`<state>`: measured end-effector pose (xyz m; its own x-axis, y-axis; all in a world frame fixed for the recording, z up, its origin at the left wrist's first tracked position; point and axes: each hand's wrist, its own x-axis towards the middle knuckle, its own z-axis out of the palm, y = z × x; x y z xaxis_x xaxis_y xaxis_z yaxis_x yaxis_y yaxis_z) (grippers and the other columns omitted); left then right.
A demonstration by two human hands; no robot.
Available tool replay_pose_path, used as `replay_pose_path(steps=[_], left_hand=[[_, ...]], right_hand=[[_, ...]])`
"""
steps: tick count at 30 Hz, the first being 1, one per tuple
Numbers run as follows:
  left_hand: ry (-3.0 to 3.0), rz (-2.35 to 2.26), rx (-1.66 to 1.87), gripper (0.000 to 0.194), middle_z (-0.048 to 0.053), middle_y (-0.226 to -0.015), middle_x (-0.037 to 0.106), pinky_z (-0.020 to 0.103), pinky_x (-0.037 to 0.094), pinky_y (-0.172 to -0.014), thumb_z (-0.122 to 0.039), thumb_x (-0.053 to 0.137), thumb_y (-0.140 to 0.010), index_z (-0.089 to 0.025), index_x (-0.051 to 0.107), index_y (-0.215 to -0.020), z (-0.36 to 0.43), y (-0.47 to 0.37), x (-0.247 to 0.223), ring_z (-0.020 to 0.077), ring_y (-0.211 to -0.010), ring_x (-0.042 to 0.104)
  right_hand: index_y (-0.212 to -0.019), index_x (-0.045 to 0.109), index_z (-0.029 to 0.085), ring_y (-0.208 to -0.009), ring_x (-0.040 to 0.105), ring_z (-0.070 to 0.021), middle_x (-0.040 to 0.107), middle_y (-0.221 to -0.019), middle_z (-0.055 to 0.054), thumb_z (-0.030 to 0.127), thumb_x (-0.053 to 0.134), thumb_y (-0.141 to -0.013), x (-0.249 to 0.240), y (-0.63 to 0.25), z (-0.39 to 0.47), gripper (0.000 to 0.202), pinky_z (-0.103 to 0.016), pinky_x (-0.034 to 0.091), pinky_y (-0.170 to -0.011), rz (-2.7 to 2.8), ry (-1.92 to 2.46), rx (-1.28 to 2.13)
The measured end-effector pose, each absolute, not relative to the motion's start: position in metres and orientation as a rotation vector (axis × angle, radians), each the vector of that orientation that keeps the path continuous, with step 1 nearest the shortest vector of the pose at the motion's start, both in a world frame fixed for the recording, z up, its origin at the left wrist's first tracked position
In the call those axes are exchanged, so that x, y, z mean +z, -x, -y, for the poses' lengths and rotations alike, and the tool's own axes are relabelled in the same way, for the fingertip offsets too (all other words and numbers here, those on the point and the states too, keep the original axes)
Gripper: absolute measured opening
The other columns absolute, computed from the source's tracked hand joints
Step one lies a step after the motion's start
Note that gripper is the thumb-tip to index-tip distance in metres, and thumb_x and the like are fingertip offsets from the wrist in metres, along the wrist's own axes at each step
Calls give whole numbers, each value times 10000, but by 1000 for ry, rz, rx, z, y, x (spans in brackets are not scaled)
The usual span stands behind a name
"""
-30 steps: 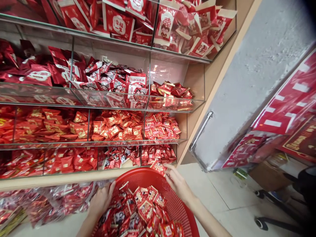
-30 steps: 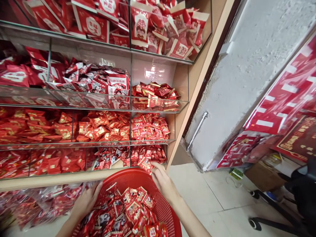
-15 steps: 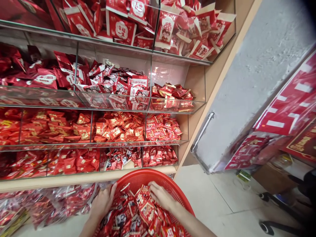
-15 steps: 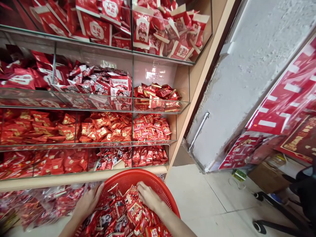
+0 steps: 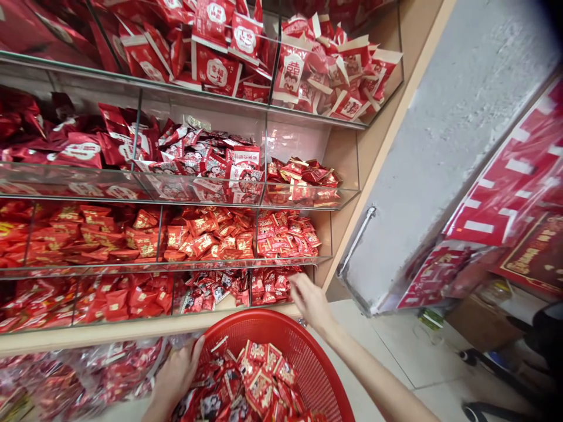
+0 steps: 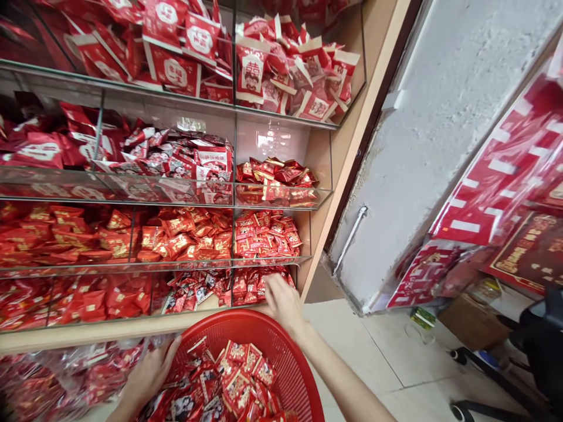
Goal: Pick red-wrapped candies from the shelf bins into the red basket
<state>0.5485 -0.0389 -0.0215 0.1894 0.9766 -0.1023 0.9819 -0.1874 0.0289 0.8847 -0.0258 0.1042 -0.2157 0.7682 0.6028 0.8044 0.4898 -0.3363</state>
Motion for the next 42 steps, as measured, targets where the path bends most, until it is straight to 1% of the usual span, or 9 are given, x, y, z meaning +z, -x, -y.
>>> replay_pose_path(steps=[6, 10, 14, 22, 26, 32, 35, 39, 42], left_hand=[[-2152, -1960, 133, 509, 149, -1154, 620, 342, 459, -831, -265, 371, -810, -165, 468, -1300, 40, -548, -18, 263, -1035, 596], [-2190, -1940, 105, 518, 143, -1155, 619, 324, 473, -786, -247, 348, -815, -180, 451, -1318, 40, -547, -18, 249, -986, 621], [-2282, -1947, 122, 532, 135, -1227, 585, 326, 480, -784, -233, 359, -799, -196, 453, -1322, 41, -547, -22, 250, -976, 622], [-2150, -1995, 126, 497, 148, -1121, 637, 340, 482, -762, -288, 381, -803, -181, 498, -1274, 40, -550, -17, 259, -940, 632], [-2222, -1959, 124, 542, 155, -1233, 579, 339, 472, -800, -283, 396, -774, -168, 483, -1296, 42, -551, -13, 265, -980, 616], [-2260, -1968, 116, 575, 148, -1245, 575, 361, 467, -820, -271, 375, -755, -169, 471, -1313, 44, -553, -13, 276, -985, 612], [-2247, -1955, 130, 571, 150, -1254, 569, 352, 474, -802, -269, 377, -757, -166, 473, -1311, 43, -551, -15, 271, -973, 617], [-2204, -1951, 109, 533, 141, -1213, 596, 326, 480, -775, -252, 364, -786, -176, 475, -1302, 41, -549, -17, 255, -979, 621], [-2191, -1964, 105, 504, 134, -1202, 604, 318, 478, -779, -243, 361, -805, -185, 480, -1292, 40, -549, -18, 247, -992, 618]], right_hand=[[-1070, 510, 183, -910, 607, -203, 612, -1042, -93, 256, 382, -894, 173, -903, -15, 230, -303, 448, -788, 1708, 1727, -262], [-1051, 498, 165, -881, 636, -252, 654, -960, -131, 375, 408, -892, 192, -896, -32, 279, -328, 449, -730, 1698, 2087, -341], [-1069, 475, 151, -912, 640, -265, 663, -935, -160, 462, 469, -861, 199, -887, -42, 374, -337, 444, -752, 1667, 2241, -334], [-1084, 491, 128, -919, 640, -284, 649, -991, -178, 344, 567, -802, 206, -890, -52, 363, -335, 460, -709, 1733, 2266, -335], [-1036, 530, 147, -919, 638, -286, 652, -986, -158, 290, 533, -802, 206, -893, -49, 275, -328, 453, -698, 1779, 2240, -329], [-1045, 546, 190, -883, 636, -257, 664, -948, -119, 325, 477, -837, 202, -901, -37, 257, -307, 431, -694, 1763, 2166, -328], [-1041, 555, 194, -850, 631, -249, 672, -888, -94, 331, 468, -842, 203, -908, -27, 257, -308, 427, -688, 1690, 1993, -254], [-1018, 551, 184, -748, 613, -188, 660, -835, -51, 393, 499, -827, 202, -910, -6, 288, -278, 436, -667, 1554, 1483, 79], [-951, 547, 175, -627, 558, -142, 627, -746, -17, 491, 570, -768, 195, -902, 13, 366, -238, 419, -556, 1398, 1195, 485]])
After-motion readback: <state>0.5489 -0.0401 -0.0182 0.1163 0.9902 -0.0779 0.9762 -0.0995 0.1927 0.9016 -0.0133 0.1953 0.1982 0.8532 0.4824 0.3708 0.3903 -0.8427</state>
